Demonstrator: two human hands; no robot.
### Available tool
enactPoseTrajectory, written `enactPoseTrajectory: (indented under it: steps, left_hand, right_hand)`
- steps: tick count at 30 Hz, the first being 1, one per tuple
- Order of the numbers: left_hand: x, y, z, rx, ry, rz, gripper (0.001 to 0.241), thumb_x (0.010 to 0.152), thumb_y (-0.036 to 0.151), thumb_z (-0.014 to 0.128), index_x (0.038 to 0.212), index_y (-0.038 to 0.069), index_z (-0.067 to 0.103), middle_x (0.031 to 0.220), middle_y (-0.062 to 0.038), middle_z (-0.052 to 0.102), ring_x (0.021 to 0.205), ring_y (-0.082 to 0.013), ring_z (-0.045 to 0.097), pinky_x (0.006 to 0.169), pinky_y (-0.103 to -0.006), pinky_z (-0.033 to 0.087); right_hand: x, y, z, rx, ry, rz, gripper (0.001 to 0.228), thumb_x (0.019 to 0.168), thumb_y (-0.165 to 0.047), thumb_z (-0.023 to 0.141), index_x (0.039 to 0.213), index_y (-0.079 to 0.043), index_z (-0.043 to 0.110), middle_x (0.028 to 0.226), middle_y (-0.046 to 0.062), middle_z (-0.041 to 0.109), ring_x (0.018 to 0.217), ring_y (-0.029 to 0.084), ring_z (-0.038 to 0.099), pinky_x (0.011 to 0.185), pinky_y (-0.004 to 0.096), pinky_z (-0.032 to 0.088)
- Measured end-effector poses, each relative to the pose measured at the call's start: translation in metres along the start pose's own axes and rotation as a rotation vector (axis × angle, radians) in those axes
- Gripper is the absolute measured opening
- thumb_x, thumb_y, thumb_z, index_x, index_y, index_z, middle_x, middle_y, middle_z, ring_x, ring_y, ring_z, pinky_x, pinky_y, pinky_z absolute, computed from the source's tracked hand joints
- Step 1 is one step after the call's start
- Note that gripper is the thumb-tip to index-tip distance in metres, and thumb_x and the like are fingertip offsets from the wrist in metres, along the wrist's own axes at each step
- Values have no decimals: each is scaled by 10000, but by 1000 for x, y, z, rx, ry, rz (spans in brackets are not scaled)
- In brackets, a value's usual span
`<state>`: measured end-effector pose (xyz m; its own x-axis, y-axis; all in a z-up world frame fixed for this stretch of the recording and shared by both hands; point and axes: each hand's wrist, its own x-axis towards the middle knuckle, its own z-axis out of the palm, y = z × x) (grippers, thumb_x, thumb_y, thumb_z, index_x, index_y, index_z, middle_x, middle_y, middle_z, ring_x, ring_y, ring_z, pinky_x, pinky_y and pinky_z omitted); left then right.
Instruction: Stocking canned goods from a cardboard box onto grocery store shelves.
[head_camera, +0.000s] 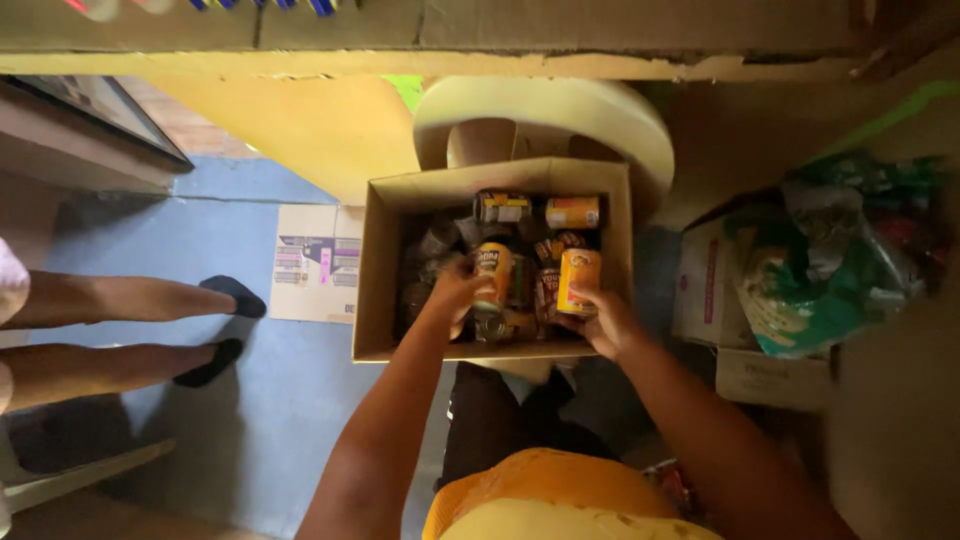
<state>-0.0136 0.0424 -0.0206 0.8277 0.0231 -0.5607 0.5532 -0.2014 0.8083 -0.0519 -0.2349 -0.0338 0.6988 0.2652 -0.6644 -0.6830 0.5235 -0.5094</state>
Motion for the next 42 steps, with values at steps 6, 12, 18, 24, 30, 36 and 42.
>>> enactPoseTrajectory:
  steps: [6,12,18,24,30,36,42]
  left_hand:
    - [-79,60,-9,-840,-524,-25,620,795,39,670,1397,27,523,1158,-150,694,986,-306,704,810,-481,577]
    - [-136,146,-6,-885,-624,172,648,784,-21,662,1401,62,481,1202,-143,663,1054,-290,691,895,-486,584]
    - [-168,217,-22,-702,-549,444,719,776,-12,759,1423,96,465,1180,-102,671,1056,-232,678,908,-414,562]
    - [-218,303,-49,-517,-593,730,709,788,3,814,1430,49,515,1193,-80,697,1070,-198,677,941,-381,560]
    - [-279,415,-75,-296,-516,1162,731,778,25,850,1410,42,484,1241,-76,669,1136,-181,661,993,-375,560]
    - [-320,526,-102,-87,-380,1612,726,865,80,859,1462,27,450,1313,-91,654,1216,-172,644,1053,-365,566]
    - [-316,631,-122,1,-194,1743,784,814,93,867,1452,25,417,1207,-94,694,1066,-192,728,932,-348,628]
  right_hand:
    - [-30,-18,24,99,-285,-49,534,897,-339,709,1327,-44,595,1142,132,735,1029,309,693,827,427,552]
    - [-69,-60,86,165,-457,-188,547,930,-354,692,1358,-44,551,1226,149,696,1121,340,667,950,516,516]
    - [-126,-121,160,89,-600,-439,596,878,-241,688,1415,-57,509,1314,135,650,1197,316,639,1017,542,494]
    - [-210,-177,236,-249,-525,-810,639,866,-112,690,1461,-61,461,1322,99,623,1203,258,623,1007,458,526]
    - [-295,-241,307,-641,-227,-1363,658,883,-69,722,1480,-80,446,1353,57,606,1226,185,604,1034,379,520]
    - [-391,-298,392,-761,-120,-1646,661,909,-164,760,1494,-76,465,1391,63,617,1264,181,615,1059,359,534]
    - [-444,-375,444,-972,234,-1672,786,859,-255,823,1523,-130,423,1219,69,701,1063,189,718,864,372,599]
